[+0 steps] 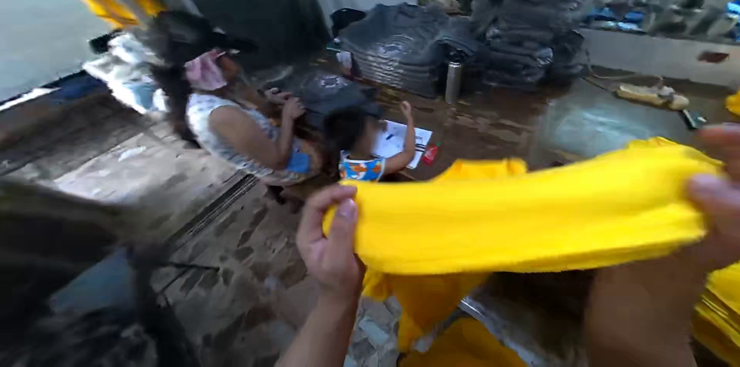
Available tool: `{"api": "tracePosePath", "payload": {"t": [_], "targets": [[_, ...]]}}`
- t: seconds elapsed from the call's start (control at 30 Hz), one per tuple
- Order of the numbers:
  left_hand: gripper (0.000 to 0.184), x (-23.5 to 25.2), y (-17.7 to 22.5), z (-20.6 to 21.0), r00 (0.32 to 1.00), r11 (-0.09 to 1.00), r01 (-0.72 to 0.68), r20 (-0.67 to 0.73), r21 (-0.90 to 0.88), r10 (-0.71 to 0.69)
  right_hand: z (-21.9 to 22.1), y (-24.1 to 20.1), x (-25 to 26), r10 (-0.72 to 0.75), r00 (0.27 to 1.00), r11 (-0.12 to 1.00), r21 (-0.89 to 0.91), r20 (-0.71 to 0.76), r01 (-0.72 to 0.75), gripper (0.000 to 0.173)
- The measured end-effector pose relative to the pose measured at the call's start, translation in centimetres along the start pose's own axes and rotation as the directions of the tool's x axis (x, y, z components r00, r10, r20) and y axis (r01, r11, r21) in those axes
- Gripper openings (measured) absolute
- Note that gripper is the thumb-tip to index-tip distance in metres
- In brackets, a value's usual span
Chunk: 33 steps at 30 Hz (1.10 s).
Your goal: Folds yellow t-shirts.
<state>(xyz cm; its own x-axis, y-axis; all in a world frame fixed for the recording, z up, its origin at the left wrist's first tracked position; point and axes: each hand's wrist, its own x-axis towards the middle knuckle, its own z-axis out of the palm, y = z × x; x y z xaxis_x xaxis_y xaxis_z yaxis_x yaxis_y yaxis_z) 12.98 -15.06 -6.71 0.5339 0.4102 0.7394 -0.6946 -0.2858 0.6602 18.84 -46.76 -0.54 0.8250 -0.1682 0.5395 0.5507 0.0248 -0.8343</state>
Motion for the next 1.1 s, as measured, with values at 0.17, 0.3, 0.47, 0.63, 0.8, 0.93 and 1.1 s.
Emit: {"api": "tracePosePath", "payload": {"t": [0.17, 0.3, 0.47, 0.63, 0.8, 0.93, 1.1], "targets": [[0.017, -6.4, 2.4, -8.3, 0.938, 0.922, 0.324, -0.201, 0.214, -0.282, 4.5, 11.0, -4.9, 0.202, 0.898, 0.937, 0.19, 0.392, -0.294, 0.033], [0.019, -6.1, 5.4, -13.6, 0.919, 0.885, 0.326, -0.332, 0.332, -0.214, 10.0, 10.4, -3.0, 0.157, 0.764, 0.923, 0.182, 0.626, -0.339, 0.03], [0.023, -10.5, 7.3, -13.7, 0.916, 0.705, 0.318, -0.398, 0.634, -0.056, 10.3, 9.8, -7.1, -0.048, 0.667, 0.995, 0.096, 0.743, -0.036, 0.021], [0.031, -35.5, 2.5, -12.1, -0.066, -0.107, 0.994, -0.589, 0.035, -0.805, -1.5, 22.4, -26.2, 0.9, 0.139, 0.413, -0.706, 0.413, -0.575, 0.028], [0.025, -32.8, 4.3, -10.2, 0.02, -0.011, 0.999, -0.632, 0.045, -0.775, -1.0, 22.3, -24.4, 0.941, 0.129, 0.317, -0.678, 0.314, -0.663, 0.022], [0.027, -28.5, 5.6, -10.4, 0.344, 0.232, 0.938, -0.635, 0.256, -0.691, 1.9, 20.8, -19.7, 0.766, 0.281, 0.606, -0.504, 0.578, -0.615, 0.025], [0.03, -24.6, 9.7, -9.4, 0.606, 0.389, 0.795, -0.625, 0.465, -0.492, 2.9, 16.3, -15.8, 0.462, 0.407, 0.867, -0.306, 0.788, -0.393, 0.029]]}}
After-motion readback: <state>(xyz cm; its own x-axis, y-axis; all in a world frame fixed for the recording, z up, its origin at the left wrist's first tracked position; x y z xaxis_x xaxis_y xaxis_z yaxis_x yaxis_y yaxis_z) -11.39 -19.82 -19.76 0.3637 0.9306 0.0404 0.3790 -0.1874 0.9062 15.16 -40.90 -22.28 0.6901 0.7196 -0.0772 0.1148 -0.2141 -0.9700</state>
